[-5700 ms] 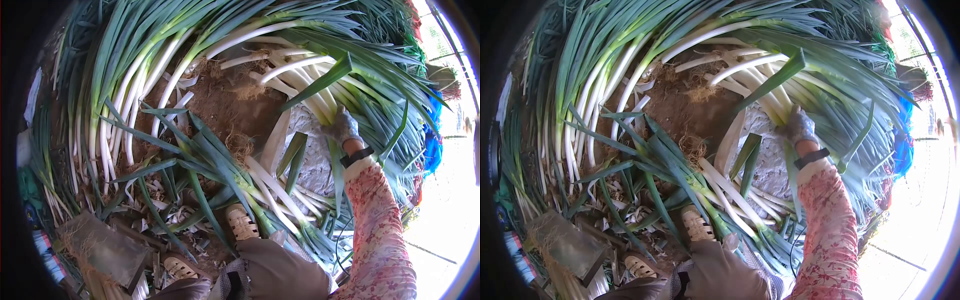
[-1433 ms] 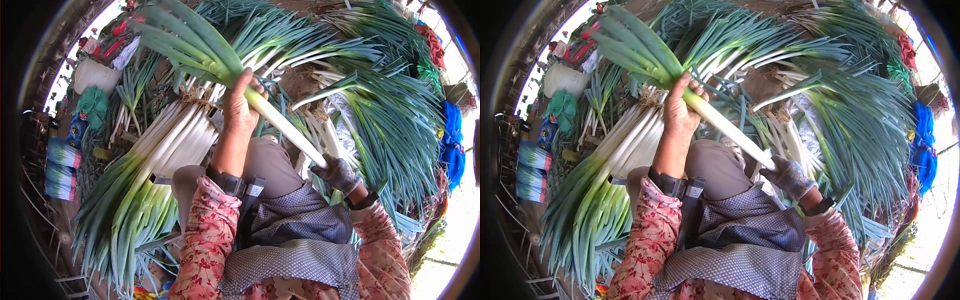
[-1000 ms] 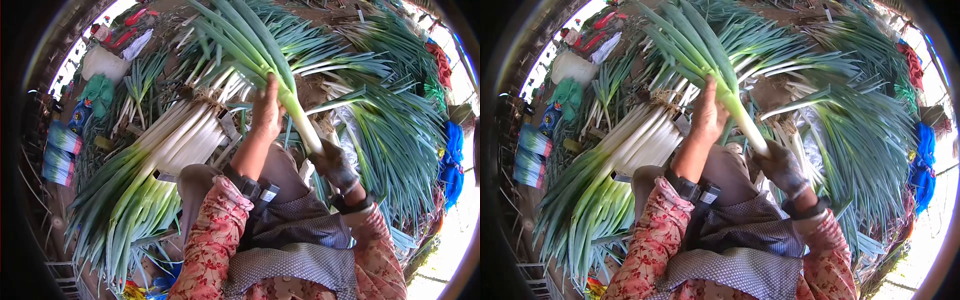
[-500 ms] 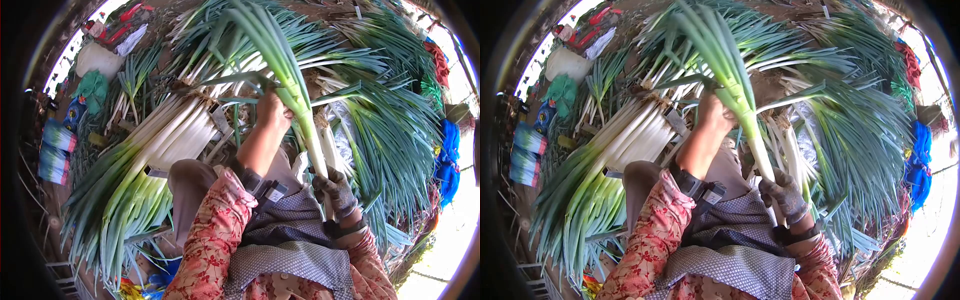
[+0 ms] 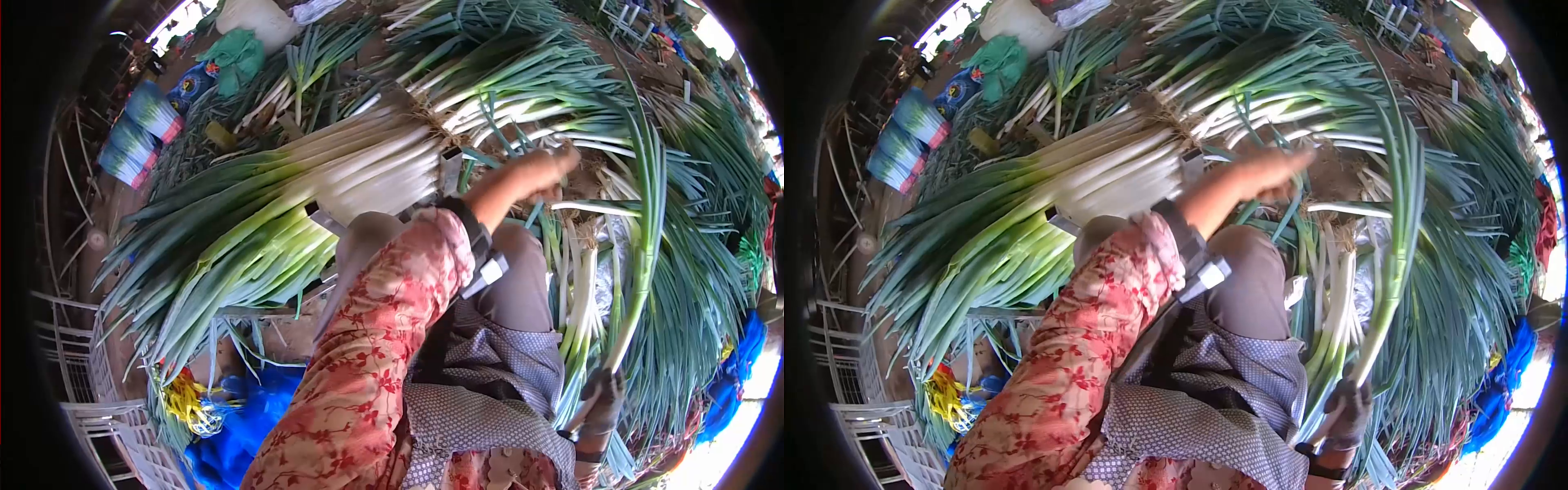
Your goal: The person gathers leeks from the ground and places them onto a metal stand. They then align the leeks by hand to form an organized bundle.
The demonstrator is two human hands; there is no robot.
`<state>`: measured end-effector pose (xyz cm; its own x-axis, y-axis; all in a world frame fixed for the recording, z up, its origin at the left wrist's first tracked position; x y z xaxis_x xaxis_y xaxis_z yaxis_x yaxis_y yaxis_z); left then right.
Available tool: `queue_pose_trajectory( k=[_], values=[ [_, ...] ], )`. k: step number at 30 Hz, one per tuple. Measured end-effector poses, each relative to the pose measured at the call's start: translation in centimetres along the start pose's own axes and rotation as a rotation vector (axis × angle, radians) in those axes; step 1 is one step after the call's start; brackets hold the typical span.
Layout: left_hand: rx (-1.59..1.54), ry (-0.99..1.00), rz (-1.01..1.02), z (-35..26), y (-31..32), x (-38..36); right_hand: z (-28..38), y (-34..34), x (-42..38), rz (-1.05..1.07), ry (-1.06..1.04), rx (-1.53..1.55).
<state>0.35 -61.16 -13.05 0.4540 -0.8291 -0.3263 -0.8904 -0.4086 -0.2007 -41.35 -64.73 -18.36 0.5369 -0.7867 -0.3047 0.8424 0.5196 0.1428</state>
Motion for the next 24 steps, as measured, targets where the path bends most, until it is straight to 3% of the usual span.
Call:
queue_pose_trajectory(
  k=[1,3,4,5,7,8,9,13,15,18,22,24],
  values=[
    [0.013,0.024,0.000,0.0,1.2,-1.6,0.5,-0.6,1.2,-0.013,-0.030,-0.034],
    [0.369,0.206,0.013,-2.5,0.6,-5.2,2.3,-0.3,3.7,-0.095,-0.087,-0.112],
    [0.537,0.145,-0.036,-3.4,-0.5,-7.9,3.2,0.2,4.8,-0.163,-0.112,-0.152],
    [0.447,0.364,-0.379,-2.5,-2.1,-10.0,3.9,0.4,5.7,-0.229,-0.139,-0.193],
    [0.404,0.413,-0.722,-1.9,-6.0,-17.2,4.2,-0.6,8.6,-0.256,-0.219,-0.329],
    [0.567,0.555,-0.945,0.1,-7.8,-19.7,4.3,-0.5,10.0,-0.268,-0.259,-0.392],
    [0.750,0.485,-1.085,1.3,-9.4,-23.2,4.9,0.2,11.0,-0.292,-0.296,-0.417],
    [1.363,-0.149,-1.465,9.4,-16.5,-33.2,10.2,8.0,13.5,-0.269,-0.424,-0.551],
    [1.518,-0.343,-1.554,10.2,-18.7,-36.8,12.7,13.6,15.3,-0.144,-0.575,-0.538],
    [1.481,-0.413,-1.384,11.6,-20.1,-37.9,15.1,21.8,18.9,0.056,-0.733,-0.535],
    [1.501,-0.194,-1.496,11.5,-20.7,-37.5,18.8,38.2,17.8,0.239,-1.025,-0.404],
    [1.490,-0.172,-1.478,11.4,-21.5,-37.5,19.9,46.6,15.7,0.501,-1.475,-0.294]
  ],
)
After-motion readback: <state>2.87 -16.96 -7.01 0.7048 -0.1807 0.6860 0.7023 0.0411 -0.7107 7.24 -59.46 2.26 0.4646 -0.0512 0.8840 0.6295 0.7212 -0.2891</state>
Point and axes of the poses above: each hand's wrist, its own x-axis towards the middle knuckle, its own y-axis out of the palm, z = x × y, the point moved 6 cm from there along x, towards the middle knuckle, and after that the axes turned 1 degree about x, right-handed, at the moved point
